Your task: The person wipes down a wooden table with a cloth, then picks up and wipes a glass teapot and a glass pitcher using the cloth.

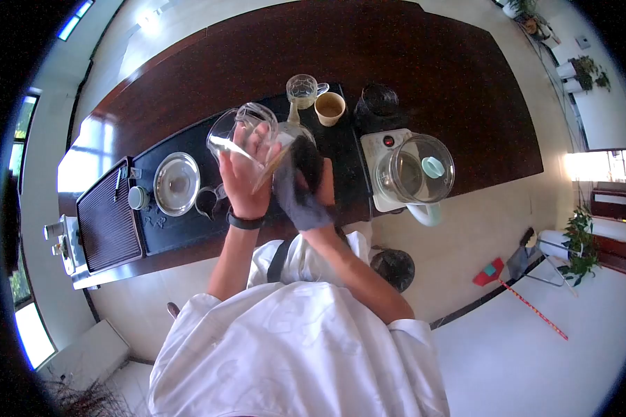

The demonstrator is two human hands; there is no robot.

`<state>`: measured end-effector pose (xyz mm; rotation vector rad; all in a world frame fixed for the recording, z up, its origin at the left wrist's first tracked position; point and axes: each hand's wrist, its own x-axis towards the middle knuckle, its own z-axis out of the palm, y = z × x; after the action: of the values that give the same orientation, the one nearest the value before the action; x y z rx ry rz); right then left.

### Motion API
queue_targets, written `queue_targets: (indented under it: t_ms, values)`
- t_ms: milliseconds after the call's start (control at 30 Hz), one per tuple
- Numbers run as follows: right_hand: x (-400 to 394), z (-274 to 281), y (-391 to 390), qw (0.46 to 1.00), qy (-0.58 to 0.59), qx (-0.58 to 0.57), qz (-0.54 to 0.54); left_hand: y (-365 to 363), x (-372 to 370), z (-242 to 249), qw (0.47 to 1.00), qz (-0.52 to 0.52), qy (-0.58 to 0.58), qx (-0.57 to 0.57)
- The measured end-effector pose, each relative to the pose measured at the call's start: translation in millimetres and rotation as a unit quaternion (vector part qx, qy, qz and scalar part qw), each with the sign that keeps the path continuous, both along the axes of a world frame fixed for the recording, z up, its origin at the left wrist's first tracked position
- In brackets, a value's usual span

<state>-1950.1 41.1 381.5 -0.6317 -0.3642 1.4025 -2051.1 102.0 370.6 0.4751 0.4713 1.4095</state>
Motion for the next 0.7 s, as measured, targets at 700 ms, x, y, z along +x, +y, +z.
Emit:
queue_targets:
  t_ms: [700]
  values:
    - [28, 37, 0, 0.722, -0.64, 0.217, -0.144, -12, -12, -6, 0.989, 0.052, 0.1, 0.096]
